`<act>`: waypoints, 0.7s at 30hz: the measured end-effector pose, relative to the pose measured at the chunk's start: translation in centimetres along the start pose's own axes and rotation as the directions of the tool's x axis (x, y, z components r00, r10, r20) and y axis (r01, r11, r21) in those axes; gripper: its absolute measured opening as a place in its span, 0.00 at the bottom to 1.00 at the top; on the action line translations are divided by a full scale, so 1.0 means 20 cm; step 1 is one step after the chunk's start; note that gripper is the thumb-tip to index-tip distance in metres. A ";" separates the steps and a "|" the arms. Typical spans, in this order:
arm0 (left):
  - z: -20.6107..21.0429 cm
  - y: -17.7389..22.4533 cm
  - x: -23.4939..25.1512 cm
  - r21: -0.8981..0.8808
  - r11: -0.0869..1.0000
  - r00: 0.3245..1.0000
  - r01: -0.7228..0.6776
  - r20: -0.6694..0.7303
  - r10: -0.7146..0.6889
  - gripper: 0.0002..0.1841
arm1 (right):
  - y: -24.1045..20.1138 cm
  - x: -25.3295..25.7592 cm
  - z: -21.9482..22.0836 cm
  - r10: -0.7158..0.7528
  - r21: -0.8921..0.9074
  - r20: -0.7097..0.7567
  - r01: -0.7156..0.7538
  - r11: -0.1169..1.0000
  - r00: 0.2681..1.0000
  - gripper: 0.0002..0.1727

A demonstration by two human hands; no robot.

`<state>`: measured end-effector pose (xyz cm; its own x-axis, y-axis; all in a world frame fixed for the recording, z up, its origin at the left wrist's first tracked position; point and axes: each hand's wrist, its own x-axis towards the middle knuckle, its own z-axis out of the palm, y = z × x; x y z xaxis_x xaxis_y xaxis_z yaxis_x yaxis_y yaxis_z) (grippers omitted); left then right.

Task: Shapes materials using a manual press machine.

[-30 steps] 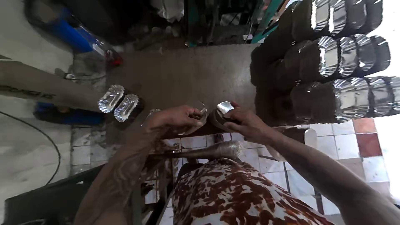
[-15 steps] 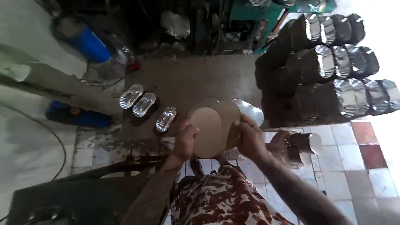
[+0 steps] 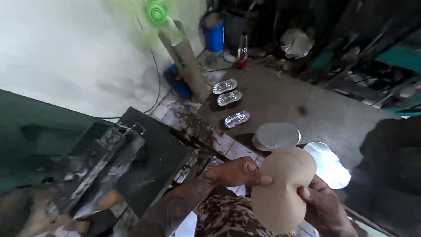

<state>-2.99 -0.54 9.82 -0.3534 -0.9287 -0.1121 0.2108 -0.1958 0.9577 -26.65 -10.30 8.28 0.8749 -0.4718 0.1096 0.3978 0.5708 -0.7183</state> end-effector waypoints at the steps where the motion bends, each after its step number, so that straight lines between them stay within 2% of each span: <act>1: 0.02 0.01 0.01 -0.066 0.998 1.000 0.006 -0.005 -0.006 0.20 | -0.02 -0.01 -0.01 -0.023 0.012 0.009 0.023 1.000 1.000 0.17; 3: 0.06 0.02 0.04 -0.252 0.968 0.994 0.004 -0.102 -0.031 0.15 | -0.03 -0.05 -0.04 -0.086 -0.043 -0.063 0.084 0.996 0.994 0.16; 4: 0.07 0.03 0.07 -0.242 0.970 0.984 -0.025 -0.177 -0.019 0.12 | -0.03 -0.08 -0.06 -0.131 -0.132 -0.141 0.112 0.985 0.981 0.15; 5: 0.07 0.06 0.11 -0.106 0.992 0.965 -0.069 -0.260 0.039 0.09 | -0.02 -0.12 -0.10 -0.185 -0.275 -0.200 0.126 0.953 0.962 0.14; 6: 0.04 0.10 0.16 0.131 0.985 0.938 -0.115 -0.313 0.151 0.11 | -0.01 -0.19 -0.15 -0.239 -0.455 -0.221 0.116 0.883 0.946 0.13; 7: 0.00 0.15 0.23 0.425 0.896 0.907 -0.132 -0.313 0.282 0.13 | 0.00 -0.26 -0.20 -0.276 -0.632 -0.219 0.079 0.771 0.936 0.12; 8: -0.03 0.18 0.32 0.705 0.701 0.879 -0.112 -0.259 0.401 0.11 | 0.01 -0.34 -0.25 -0.284 -0.758 -0.215 0.023 0.652 0.934 0.12; 9: -0.05 0.19 0.42 0.888 0.457 0.889 -0.060 -0.161 0.429 0.09 | 0.03 -0.42 -0.29 -0.267 -0.835 -0.214 -0.034 0.549 0.940 0.12; 10: -0.07 0.16 0.50 0.964 0.265 0.949 0.007 -0.090 0.302 0.11 | 0.04 -0.49 -0.31 -0.241 -0.886 -0.207 -0.077 0.458 0.948 0.12; 11: -0.08 0.09 0.58 0.989 0.136 0.993 0.054 -0.068 0.096 0.14 | 0.06 -0.54 -0.33 -0.207 -0.925 -0.193 -0.108 0.365 0.959 0.11; 12: -0.08 0.00 0.62 0.994 0.066 0.990 0.082 -0.073 -0.117 0.20 | 0.07 -0.59 -0.33 -0.148 -0.953 -0.180 -0.135 0.272 0.973 0.10; 13: -0.06 -0.08 0.61 0.995 0.046 0.966 0.089 -0.075 -0.248 0.30 | 0.08 -0.64 -0.33 -0.066 -0.972 -0.182 -0.169 0.166 0.981 0.12; 14: -0.01 -0.13 0.58 0.996 0.058 0.965 0.073 -0.056 -0.255 0.36 | 0.09 -0.68 -0.32 0.044 -0.972 -0.225 -0.227 0.066 0.973 0.13; 15: 0.06 -0.15 0.52 0.994 0.098 0.985 0.037 -0.019 -0.174 0.37 | 0.12 -0.71 -0.31 0.148 -0.955 -0.294 -0.295 -0.017 0.944 0.14; 16: 0.14 -0.21 0.46 0.987 0.163 0.999 -0.020 0.026 -0.035 0.34 | 0.17 -0.75 -0.33 0.247 -0.923 -0.383 -0.378 -0.069 0.890 0.16; 17: 0.20 -0.31 0.43 0.959 0.275 0.997 -0.069 0.060 0.041 0.28 | 0.25 -0.81 -0.37 0.328 -0.884 -0.464 -0.455 -0.109 0.823 0.18; 18: 0.24 -0.46 0.43 0.911 0.410 0.998 -0.052 0.066 -0.020 0.24 | 0.35 -0.89 -0.43 0.392 -0.844 -0.525 -0.520 -0.129 0.755 0.19; 19: 0.23 -0.65 0.48 0.868 0.495 0.983 0.047 0.048 -0.178 0.23 | 0.47 -0.97 -0.49 0.453 -0.805 -0.569 -0.576 -0.139 0.686 0.20; 20: 0.18 -0.88 0.56 0.846 0.503 0.947 0.174 -0.003 -0.322 0.26 | 0.58 -1.05 -0.55 0.492 -0.761 -0.605 -0.637 -0.125 0.626 0.20; 21: 0.12 -1.12 0.65 0.827 0.474 0.894 0.301 -0.071 -0.443 0.30 | 0.64 -1.07 -0.55 0.542 -0.681 -0.649 -0.725 -0.102 0.534 0.22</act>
<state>-14.42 -7.42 -12.54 -0.3449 -0.7653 -0.5435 -0.7603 -0.1117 0.6398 -43.35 -0.25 -10.81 0.5030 -0.3790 -0.7768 -0.8631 -0.1734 -0.4744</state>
